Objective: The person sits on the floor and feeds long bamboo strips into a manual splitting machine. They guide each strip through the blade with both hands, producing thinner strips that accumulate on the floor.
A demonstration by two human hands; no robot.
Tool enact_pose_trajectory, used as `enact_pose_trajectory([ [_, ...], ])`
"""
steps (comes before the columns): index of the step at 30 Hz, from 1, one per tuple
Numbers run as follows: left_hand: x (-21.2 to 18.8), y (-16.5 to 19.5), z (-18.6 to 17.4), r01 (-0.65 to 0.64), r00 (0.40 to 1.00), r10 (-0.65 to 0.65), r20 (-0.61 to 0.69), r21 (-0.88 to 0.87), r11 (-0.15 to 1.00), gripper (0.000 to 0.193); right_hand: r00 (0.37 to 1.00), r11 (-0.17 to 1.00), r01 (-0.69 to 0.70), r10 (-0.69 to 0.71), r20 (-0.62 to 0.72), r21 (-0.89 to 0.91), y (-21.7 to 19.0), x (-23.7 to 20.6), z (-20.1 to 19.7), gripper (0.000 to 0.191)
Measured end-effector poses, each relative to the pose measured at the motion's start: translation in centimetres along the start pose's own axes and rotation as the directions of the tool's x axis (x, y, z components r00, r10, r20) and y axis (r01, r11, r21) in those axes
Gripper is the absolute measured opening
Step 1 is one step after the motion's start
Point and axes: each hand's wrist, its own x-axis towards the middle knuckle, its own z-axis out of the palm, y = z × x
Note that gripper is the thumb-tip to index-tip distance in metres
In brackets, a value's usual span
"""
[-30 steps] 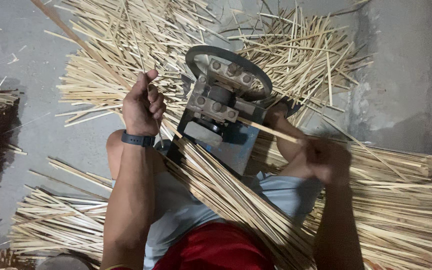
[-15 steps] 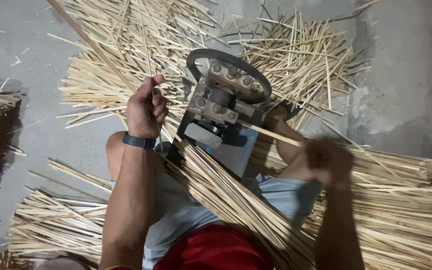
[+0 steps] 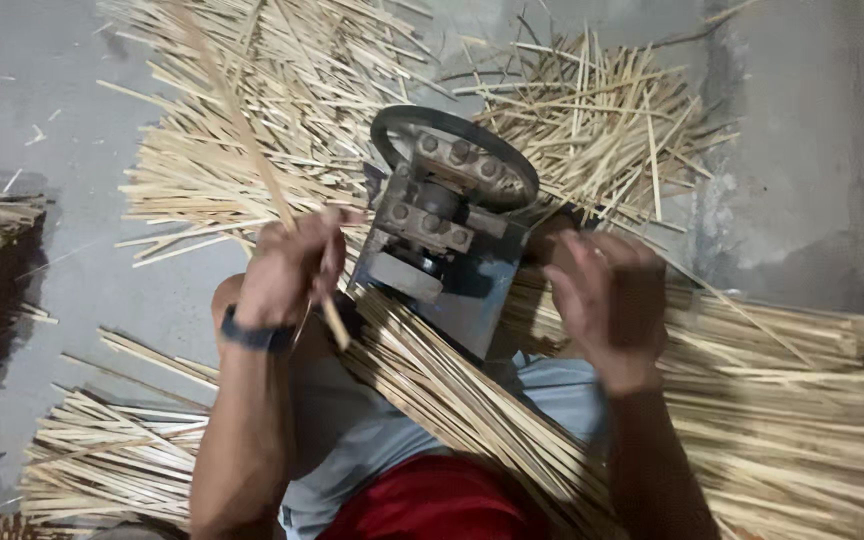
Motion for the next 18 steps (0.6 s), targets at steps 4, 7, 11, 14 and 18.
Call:
enact_pose_trajectory([
  [4,-3.9,-0.3,2.6,0.157,0.926,-0.234,0.295,0.263,0.952,0.027,0.852,0.916,0.396,-0.392,-0.347,-0.063,-3.0,2.0,-1.6,0.035],
  [7,-5.2,-0.8,2.4,0.206,0.888,-0.256,0.381,0.169,0.964,0.028,0.847,0.886,0.464,-0.445,-0.289,-0.006,-2.1,4.3,-2.2,0.018],
  [11,-6.4,-0.8,-1.8,0.149,0.912,-0.063,0.406,-0.184,0.972,0.034,0.99,0.999,0.037,-0.04,0.136,0.027,2.5,4.6,-2.9,0.01],
  [14,-6.7,-2.1,-3.4,0.198,0.968,-0.134,0.213,-0.318,0.927,0.037,0.949,0.812,-0.208,0.302,-0.088,0.546,4.2,2.2,-2.0,0.013],
  [18,-5.6,-5.0,-1.7,0.148,0.961,-0.004,0.277,-0.502,0.852,0.034,0.922,0.68,-0.263,0.385,-0.029,0.684,2.4,-0.2,1.6,0.021],
])
